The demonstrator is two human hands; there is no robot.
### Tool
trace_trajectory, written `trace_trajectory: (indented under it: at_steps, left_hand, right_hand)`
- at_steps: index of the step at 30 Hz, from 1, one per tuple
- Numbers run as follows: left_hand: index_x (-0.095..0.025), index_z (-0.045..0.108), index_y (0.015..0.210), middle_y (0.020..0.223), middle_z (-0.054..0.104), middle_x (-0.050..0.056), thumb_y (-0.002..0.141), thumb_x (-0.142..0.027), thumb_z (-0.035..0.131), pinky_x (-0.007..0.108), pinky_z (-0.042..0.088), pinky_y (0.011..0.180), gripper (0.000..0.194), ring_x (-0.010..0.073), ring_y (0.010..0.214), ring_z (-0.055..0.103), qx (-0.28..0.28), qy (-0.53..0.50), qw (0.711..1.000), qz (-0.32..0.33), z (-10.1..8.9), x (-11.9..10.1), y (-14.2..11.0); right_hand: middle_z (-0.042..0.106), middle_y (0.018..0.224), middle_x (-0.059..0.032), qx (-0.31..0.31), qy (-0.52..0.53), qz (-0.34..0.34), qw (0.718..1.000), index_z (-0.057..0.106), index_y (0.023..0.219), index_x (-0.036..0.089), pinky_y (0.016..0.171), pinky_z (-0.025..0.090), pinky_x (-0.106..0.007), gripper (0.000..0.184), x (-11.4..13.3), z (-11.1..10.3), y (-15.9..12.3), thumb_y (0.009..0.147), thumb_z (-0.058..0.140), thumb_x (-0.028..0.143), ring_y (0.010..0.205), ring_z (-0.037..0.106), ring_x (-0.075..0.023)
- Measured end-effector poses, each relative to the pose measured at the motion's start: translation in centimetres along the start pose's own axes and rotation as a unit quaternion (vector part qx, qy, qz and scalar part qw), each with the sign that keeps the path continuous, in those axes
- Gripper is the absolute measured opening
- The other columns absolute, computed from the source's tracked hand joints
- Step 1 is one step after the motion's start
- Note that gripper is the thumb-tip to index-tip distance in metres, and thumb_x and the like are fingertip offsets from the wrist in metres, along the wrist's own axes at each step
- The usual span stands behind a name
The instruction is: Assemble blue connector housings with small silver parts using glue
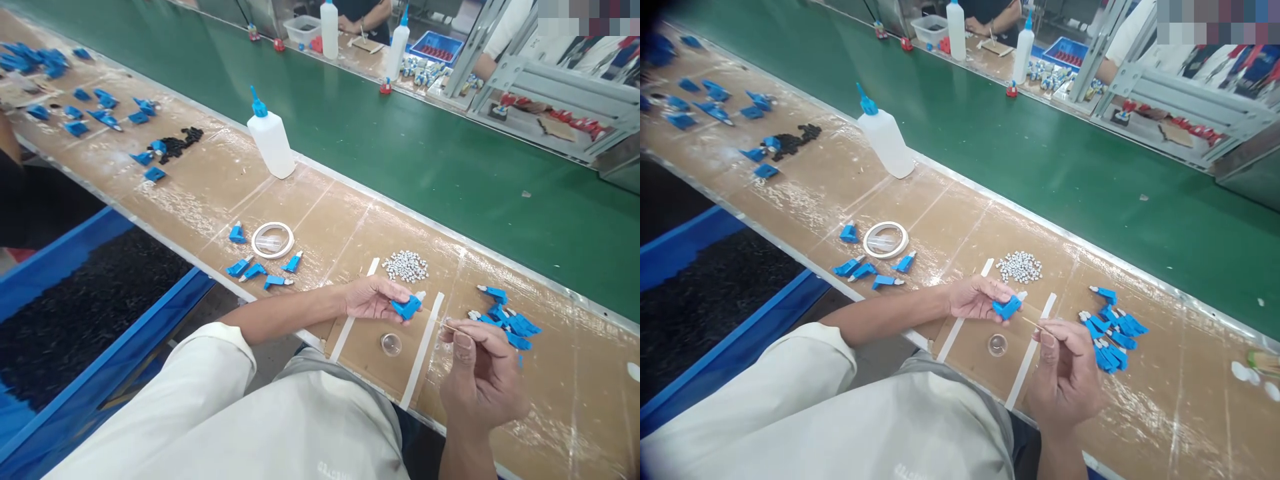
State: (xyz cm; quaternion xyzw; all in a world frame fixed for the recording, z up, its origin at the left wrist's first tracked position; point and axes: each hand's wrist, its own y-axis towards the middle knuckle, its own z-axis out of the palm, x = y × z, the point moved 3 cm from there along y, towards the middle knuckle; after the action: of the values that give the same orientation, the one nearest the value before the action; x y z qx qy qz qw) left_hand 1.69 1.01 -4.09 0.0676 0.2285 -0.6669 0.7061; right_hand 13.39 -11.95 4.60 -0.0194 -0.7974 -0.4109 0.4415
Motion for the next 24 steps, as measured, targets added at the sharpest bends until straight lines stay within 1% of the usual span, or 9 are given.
trace_trajectory:
  at_steps: [2,7,10,13,17,24]
  left_hand:
    - [-0.003,0.071,0.094,0.079,0.072,0.009,0.085,-0.01,0.064,0.018,0.059,0.063,0.013,0.0168,0.072,0.075,0.004,0.001,1.0,-0.002,0.0,0.1,0.0]
    - [-0.005,0.071,0.09,0.075,0.071,0.007,0.081,-0.011,0.069,0.018,0.057,0.06,0.011,0.0152,0.068,0.073,-0.005,-0.001,1.0,-0.003,-0.1,0.2,0.0]
    - [-0.006,0.072,0.087,0.073,0.07,0.006,0.08,-0.012,0.071,0.018,0.056,0.06,0.009,0.0145,0.066,0.072,-0.007,-0.001,1.0,-0.01,0.0,0.2,0.0]
    - [-0.007,0.071,0.084,0.073,0.07,0.006,0.08,-0.012,0.071,0.018,0.056,0.06,0.006,0.0137,0.064,0.071,-0.011,-0.001,1.0,-0.011,0.0,0.1,0.0]
    - [-0.007,0.072,0.087,0.074,0.071,0.006,0.08,-0.011,0.069,0.019,0.057,0.06,0.009,0.0136,0.063,0.07,-0.012,0.004,1.0,-0.007,-0.1,0.1,0.0]
    - [-0.007,0.073,0.091,0.076,0.071,0.007,0.08,-0.014,0.072,0.019,0.058,0.063,0.013,0.0138,0.066,0.071,-0.006,0.017,1.0,-0.01,-0.4,0.2,0.1]
  right_hand:
    - [0.07,0.084,-0.0033,0.004,-0.018,-0.022,1.0,0.067,0.099,0.02,0.067,0.056,-0.035,0.013,-0.1,0.6,0.2,0.093,0.063,0.009,0.077,0.067,-0.0188]
    - [0.07,0.085,-0.003,0.01,-0.047,-0.044,0.998,0.067,0.098,0.02,0.068,0.055,-0.035,0.014,-0.8,1.0,0.3,0.092,0.064,0.008,0.078,0.068,-0.0188]
    - [0.07,0.084,-0.0033,0.022,-0.058,-0.045,0.997,0.067,0.096,0.02,0.069,0.055,-0.035,0.011,-1.0,1.2,0.2,0.092,0.065,0.01,0.077,0.069,-0.0188]
    - [0.07,0.083,-0.0034,0.027,-0.065,-0.041,0.997,0.067,0.096,0.02,0.066,0.055,-0.034,0.011,-1.1,1.4,0.1,0.092,0.064,0.01,0.075,0.069,-0.0186]
    - [0.072,0.085,-0.0041,0.04,-0.094,-0.049,0.994,0.065,0.099,0.02,0.065,0.056,-0.033,0.01,-1.3,1.6,0.0,0.093,0.064,0.012,0.077,0.07,-0.0191]
    - [0.074,0.084,-0.0035,0.048,-0.145,-0.116,0.981,0.064,0.099,0.02,0.067,0.057,-0.032,0.016,-0.8,1.8,0.1,0.091,0.065,0.007,0.079,0.072,-0.0192]
